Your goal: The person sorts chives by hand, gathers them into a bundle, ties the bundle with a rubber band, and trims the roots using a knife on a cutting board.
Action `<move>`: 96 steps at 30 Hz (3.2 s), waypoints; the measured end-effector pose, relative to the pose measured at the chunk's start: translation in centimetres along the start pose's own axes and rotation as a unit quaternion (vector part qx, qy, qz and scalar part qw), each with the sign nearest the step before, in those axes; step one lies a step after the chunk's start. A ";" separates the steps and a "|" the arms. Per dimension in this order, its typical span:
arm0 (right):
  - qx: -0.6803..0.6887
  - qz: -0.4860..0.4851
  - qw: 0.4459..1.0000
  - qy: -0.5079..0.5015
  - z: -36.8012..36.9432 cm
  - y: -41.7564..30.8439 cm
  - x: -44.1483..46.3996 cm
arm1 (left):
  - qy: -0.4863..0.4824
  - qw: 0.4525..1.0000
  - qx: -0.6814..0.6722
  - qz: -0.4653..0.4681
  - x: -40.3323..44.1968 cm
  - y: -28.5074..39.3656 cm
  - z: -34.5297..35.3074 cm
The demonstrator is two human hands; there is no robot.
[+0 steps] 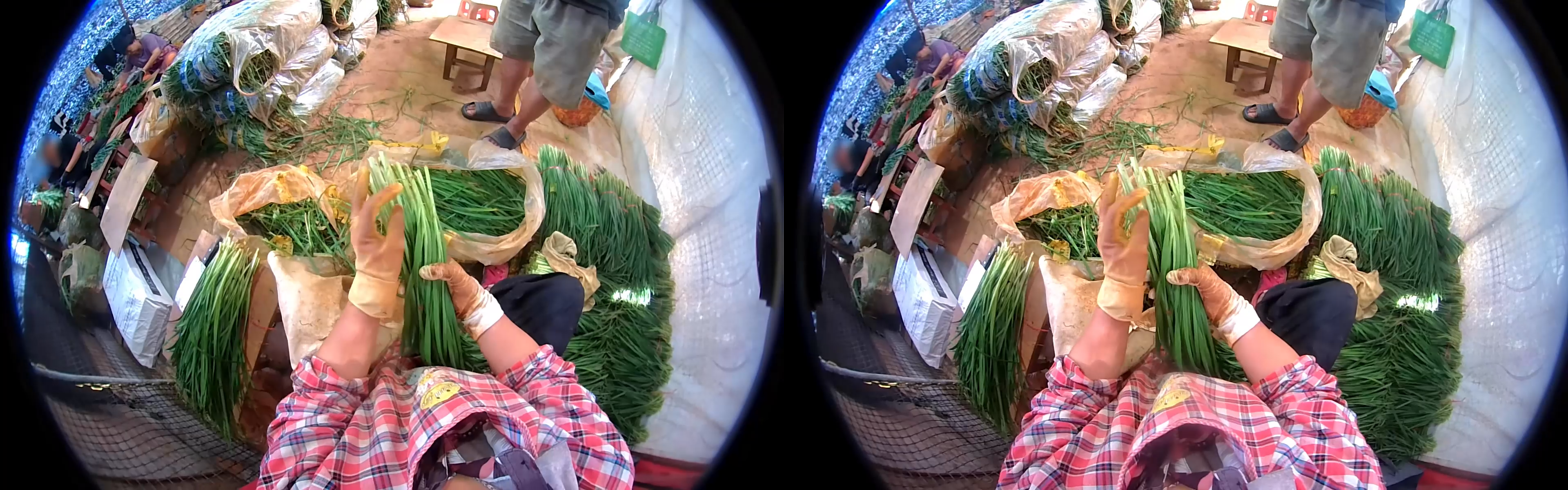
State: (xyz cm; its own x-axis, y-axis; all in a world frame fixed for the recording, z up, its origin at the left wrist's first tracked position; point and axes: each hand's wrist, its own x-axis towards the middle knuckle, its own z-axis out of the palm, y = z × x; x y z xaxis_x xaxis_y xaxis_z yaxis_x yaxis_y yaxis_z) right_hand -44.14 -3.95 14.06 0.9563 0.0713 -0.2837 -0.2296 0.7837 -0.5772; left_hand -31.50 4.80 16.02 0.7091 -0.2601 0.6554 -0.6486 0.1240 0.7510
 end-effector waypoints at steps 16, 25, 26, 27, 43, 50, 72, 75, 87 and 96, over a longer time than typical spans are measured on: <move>-0.027 -0.019 0.999 0.008 1.0 -0.1 0.1 | 0.026 0.951 -0.070 -0.300 -0.4 -2.3 -1.5; -0.059 -0.012 0.998 -0.021 2.0 -0.4 0.3 | -0.036 0.914 -0.060 -0.401 1.6 -0.2 -2.9; -0.062 -0.012 0.998 -0.025 1.9 -0.6 0.2 | -0.010 0.894 -0.118 -0.431 1.6 -0.2 -3.0; -0.063 -0.013 0.998 -0.028 1.8 -0.7 0.2 | 0.004 0.895 -0.152 -0.418 1.4 -1.3 -3.3; 0.067 -0.062 0.996 0.005 -3.8 -1.5 -1.6 | 0.159 0.983 -0.088 -0.032 19.4 5.5 -15.0; 0.069 -0.089 0.993 0.031 -4.9 -2.5 -2.5 | -0.130 0.829 0.441 0.319 23.5 -4.4 -15.5; -0.067 -0.022 0.992 -0.108 3.7 -2.1 -0.7 | -0.254 0.713 -0.485 -0.438 7.0 1.8 -2.6; -0.082 -0.003 0.977 -0.198 2.4 -1.9 0.7 | -0.272 0.703 -0.503 -0.422 7.1 5.5 -3.7; -0.739 0.087 0.657 0.117 -8.6 -2.3 1.9 | 0.098 0.905 -0.367 -0.191 14.8 8.2 -14.2; -0.558 -0.136 0.784 0.234 -8.8 -7.2 -2.7 | 0.156 0.916 -0.354 -0.109 16.1 5.8 -18.9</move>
State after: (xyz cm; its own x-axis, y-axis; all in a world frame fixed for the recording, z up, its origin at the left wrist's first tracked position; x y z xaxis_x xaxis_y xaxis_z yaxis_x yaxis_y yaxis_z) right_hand -46.68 -15.22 12.26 0.8862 -0.4436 -0.1335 -0.2946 -0.3172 -0.9014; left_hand -18.63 19.41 32.47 0.9166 -0.0809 0.3915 -0.2178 0.7202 0.6587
